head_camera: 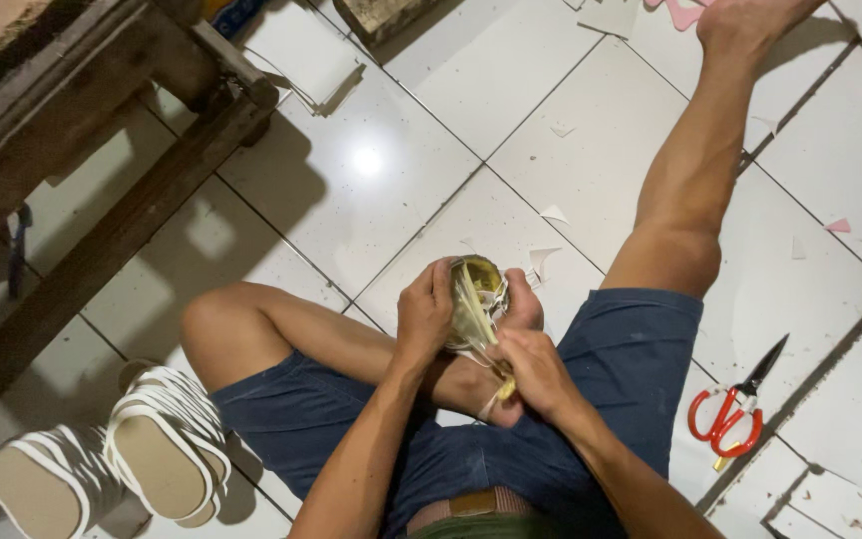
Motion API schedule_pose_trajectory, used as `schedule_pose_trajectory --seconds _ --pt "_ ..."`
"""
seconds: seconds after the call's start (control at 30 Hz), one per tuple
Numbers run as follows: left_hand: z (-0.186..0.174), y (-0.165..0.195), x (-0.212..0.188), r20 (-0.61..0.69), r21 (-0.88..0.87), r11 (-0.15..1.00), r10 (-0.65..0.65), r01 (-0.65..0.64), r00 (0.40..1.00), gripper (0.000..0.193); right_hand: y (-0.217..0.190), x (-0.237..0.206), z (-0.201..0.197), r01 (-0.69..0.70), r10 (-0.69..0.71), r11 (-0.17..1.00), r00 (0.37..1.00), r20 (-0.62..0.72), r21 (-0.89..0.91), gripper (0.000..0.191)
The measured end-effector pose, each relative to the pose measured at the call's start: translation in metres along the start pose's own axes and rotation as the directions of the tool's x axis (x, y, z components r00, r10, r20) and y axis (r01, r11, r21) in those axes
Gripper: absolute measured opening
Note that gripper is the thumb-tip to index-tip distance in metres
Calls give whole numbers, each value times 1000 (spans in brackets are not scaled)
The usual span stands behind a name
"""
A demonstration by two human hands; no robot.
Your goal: The person sits on the workshop floor and handles a small metal bowl, white cord and scissors, trimming cord ends. They then open a large white glue jug, pour glue into the metal bowl, and pick up and position slipper soles beside the bowl.
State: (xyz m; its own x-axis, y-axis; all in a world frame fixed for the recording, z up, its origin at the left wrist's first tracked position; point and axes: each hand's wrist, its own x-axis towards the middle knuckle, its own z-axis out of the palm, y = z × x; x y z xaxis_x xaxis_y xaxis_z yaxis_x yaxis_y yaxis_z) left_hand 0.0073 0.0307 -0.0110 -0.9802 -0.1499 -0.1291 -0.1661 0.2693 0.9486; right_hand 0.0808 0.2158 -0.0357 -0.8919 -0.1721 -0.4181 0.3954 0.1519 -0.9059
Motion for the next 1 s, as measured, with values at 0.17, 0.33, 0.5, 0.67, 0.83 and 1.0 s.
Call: schedule_pose_trajectory --seconds 0.17,0.33,0.5,0.67,0.83,1.0 --pt "1 0 -4 6 9 1000 14 -14 1000 36 -9 -56 -6 -32 26 993 998 -59 -112 26" --pt "0 0 -10 16 10 999 33 -33 999 37 -36 -84 1 -45 25 991 988 -149 -127 18" --pt "-13 1 -19 -2 -109 993 37 -37 999 38 -81 -58 -14 152 -276 938 872 -403 -313 25" --pt "-15 18 -52 -42 3 948 318 -319 947 32 -106 -14 -16 184 -381 775 899 -215 -605 36" --pt "-15 32 -59 4 147 965 220 -218 976 28 -84 29 12 404 -525 465 842 121 -788 27" --pt "-24 15 -45 48 28 997 73 -74 996 39 -67 45 35 448 -430 581 878 211 -680 17"
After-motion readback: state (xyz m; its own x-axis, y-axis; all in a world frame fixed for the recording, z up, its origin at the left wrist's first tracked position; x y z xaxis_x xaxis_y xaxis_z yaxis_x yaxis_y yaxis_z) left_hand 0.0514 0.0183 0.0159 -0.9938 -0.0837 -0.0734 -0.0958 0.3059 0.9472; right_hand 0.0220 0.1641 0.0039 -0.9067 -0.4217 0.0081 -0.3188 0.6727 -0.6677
